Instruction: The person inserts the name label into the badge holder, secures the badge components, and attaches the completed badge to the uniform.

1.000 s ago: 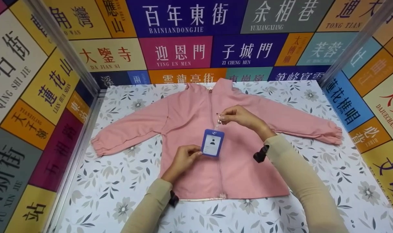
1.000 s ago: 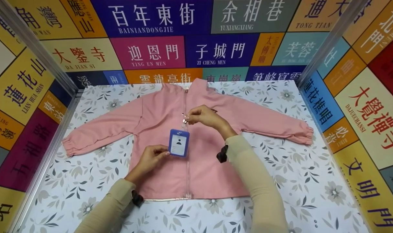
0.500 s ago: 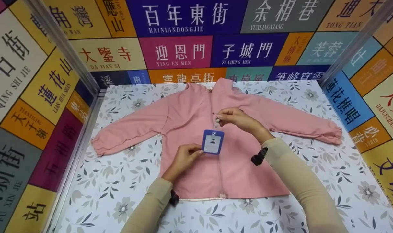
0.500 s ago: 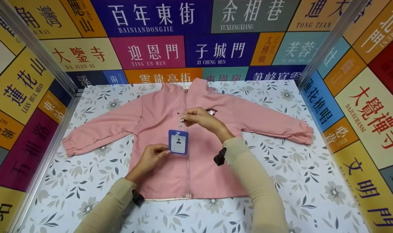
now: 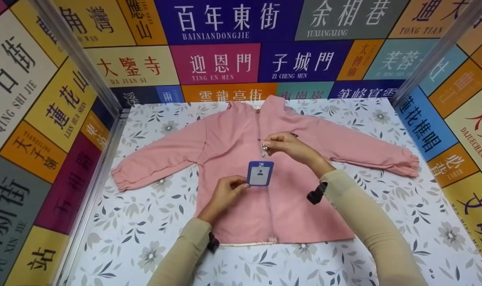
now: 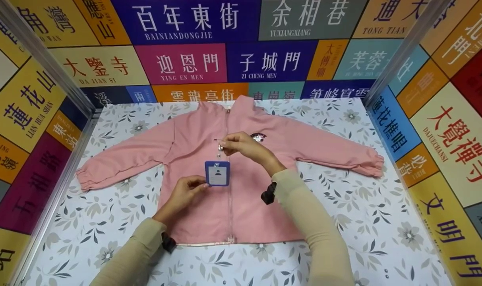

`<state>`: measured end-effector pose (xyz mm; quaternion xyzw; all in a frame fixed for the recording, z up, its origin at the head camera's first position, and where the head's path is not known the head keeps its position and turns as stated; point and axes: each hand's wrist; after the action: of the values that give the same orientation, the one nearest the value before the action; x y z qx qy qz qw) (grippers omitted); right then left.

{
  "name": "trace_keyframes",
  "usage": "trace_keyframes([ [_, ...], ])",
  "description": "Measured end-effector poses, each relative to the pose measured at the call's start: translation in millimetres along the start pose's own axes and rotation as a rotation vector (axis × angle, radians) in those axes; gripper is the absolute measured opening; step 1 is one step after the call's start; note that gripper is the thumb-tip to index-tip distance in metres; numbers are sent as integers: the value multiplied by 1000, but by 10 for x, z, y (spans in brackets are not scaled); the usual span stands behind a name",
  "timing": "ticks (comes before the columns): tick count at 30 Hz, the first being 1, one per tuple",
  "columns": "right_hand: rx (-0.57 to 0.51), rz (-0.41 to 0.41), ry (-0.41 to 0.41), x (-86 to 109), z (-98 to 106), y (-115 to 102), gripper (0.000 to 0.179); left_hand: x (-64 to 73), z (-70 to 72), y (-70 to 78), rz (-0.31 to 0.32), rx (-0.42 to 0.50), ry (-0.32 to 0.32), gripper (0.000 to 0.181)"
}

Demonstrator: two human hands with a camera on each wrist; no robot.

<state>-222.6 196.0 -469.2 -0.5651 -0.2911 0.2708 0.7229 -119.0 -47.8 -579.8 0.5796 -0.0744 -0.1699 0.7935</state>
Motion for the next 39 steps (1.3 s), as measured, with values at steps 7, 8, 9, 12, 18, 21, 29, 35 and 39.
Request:
trace_keyframes([
  [7,32,21,9,10,-15,17,22,-35,6,16,-28,-12,25,13],
  [8,32,23,10,9,-17,21,22,-44,9,25,-33,-9,30,14],
  [9,32,23,11,7,-19,28,22,-53,13,40,-39,-6,35,15],
  [12,21,14,15,-2,-25,36,21,-90,26,99,-41,5,41,18],
  [18,-25,18,4,-28,-50,42,21,-196,68,243,-78,25,53,23],
  [21,-19,31,-3,-35,-62,51,22,-238,107,314,-104,2,63,24],
  [29,-10,56,-8,-36,-84,78,23,-303,170,481,-145,-25,54,24],
  [35,-20,56,-13,-54,-95,109,24,-345,150,533,-143,14,30,27],
  [39,-17,60,-10,-60,-112,100,25,-356,136,562,-119,4,38,25],
])
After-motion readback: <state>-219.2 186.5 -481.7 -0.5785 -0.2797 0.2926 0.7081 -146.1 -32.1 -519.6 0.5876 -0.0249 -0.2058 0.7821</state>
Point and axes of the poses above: each hand's wrist, its own x-axis away from the middle knuckle, its own z-axis out of the back of the hand, y = z × x, and after that the axes turned 8 degrees about -y, right-handed
